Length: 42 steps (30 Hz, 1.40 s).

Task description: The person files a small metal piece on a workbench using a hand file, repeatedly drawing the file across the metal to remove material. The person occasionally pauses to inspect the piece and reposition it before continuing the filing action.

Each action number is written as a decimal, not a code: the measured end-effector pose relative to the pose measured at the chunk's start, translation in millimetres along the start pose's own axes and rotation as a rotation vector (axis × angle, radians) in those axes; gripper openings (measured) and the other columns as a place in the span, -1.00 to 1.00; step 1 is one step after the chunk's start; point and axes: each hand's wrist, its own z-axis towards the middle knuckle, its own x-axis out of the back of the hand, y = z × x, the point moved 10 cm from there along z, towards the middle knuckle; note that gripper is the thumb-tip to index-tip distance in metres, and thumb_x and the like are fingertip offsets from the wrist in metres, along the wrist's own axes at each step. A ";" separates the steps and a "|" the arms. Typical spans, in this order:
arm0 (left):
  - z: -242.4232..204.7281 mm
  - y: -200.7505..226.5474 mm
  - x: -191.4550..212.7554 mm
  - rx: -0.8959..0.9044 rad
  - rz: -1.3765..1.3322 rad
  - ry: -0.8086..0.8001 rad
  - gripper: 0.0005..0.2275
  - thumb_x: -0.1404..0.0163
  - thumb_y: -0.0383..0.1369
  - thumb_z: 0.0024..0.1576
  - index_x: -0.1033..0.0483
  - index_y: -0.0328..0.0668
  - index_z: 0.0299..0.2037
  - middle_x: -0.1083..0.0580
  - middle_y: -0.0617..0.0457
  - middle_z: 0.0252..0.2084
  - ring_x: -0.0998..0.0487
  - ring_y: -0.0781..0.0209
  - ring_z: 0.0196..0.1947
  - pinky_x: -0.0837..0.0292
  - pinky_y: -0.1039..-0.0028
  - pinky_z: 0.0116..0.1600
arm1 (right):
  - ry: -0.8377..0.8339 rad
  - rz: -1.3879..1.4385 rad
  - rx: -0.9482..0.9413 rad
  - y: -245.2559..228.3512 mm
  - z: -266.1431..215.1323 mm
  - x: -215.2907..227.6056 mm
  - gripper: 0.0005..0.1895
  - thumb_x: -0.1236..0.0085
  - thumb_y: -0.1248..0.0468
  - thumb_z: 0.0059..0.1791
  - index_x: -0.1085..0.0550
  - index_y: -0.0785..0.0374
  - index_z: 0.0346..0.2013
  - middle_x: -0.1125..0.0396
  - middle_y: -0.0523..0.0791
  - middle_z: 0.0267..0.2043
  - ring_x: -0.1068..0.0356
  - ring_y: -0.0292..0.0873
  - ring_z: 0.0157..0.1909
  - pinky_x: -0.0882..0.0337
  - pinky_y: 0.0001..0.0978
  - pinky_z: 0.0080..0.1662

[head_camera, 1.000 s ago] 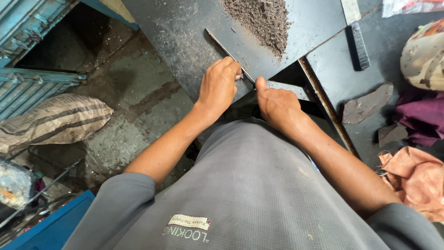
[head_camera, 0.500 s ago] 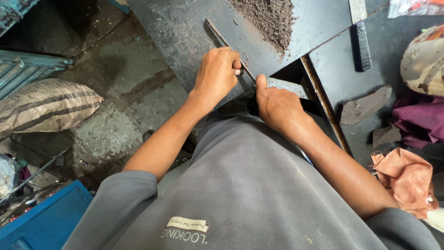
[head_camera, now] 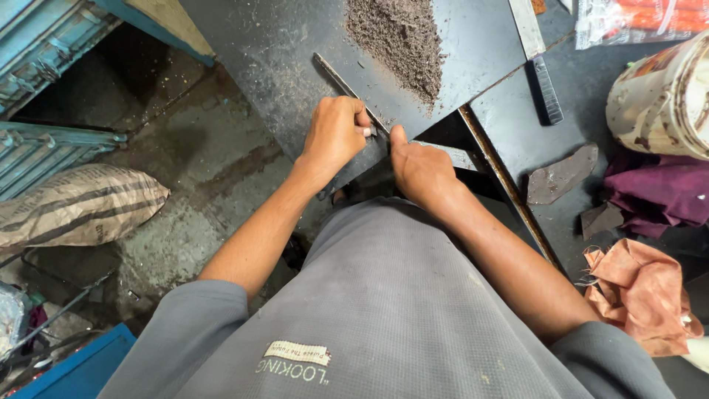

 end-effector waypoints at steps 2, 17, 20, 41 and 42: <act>-1.7 -1.7 -0.3 0.015 -0.003 0.010 -0.93 -0.16 -0.65 -0.10 -0.57 -0.36 -0.49 -0.55 -0.20 -0.48 -0.65 -0.09 -0.41 -0.52 0.24 -0.25 | -0.031 0.014 -0.018 2.3 -1.5 3.2 -0.78 0.10 0.38 0.02 -0.18 0.36 -0.07 -0.45 0.18 -0.36 -0.50 0.26 -0.31 -0.46 0.12 -0.32; -8.5 -2.7 -2.8 0.049 0.004 0.057 -0.89 -0.10 -0.74 -0.10 -0.52 -0.39 -0.47 -0.54 -0.18 -0.39 -0.63 -0.13 -0.34 -0.50 0.19 -0.22 | -0.198 -0.069 -0.080 -6.4 -28.5 24.9 -0.80 0.14 0.40 0.04 -0.17 0.37 -0.05 -0.46 0.19 -0.39 -0.51 0.25 -0.33 -0.47 0.10 -0.30; -9.6 0.5 -1.7 0.037 0.022 0.065 -0.88 -0.09 -0.74 -0.11 -0.52 -0.40 -0.46 -0.53 -0.18 -0.38 -0.61 -0.16 -0.33 -0.49 0.16 -0.21 | -0.174 -0.031 -0.080 -7.8 -26.4 18.5 -0.82 0.17 0.39 0.05 -0.17 0.36 -0.07 -0.45 0.19 -0.40 -0.50 0.26 -0.34 -0.45 0.10 -0.31; -1.8 1.1 -4.5 0.014 0.104 0.043 -0.87 -0.11 -0.72 -0.11 -0.51 -0.38 -0.44 -0.53 -0.21 -0.36 -0.59 -0.23 -0.31 -0.47 0.11 -0.21 | 0.024 0.034 0.041 -3.3 1.5 -11.5 -0.79 0.16 0.40 0.03 -0.19 0.44 -0.07 -0.42 0.14 -0.49 -0.46 0.24 -0.44 -0.40 0.08 -0.42; -1.6 1.6 -4.3 0.003 0.109 0.045 -0.87 -0.11 -0.72 -0.12 -0.51 -0.37 -0.44 -0.53 -0.21 -0.37 -0.60 -0.22 -0.30 -0.48 0.12 -0.20 | 0.042 0.031 0.036 -5.2 4.4 -11.7 -0.79 0.14 0.40 0.01 -0.19 0.42 -0.08 -0.43 0.15 -0.46 -0.47 0.24 -0.42 -0.41 0.08 -0.41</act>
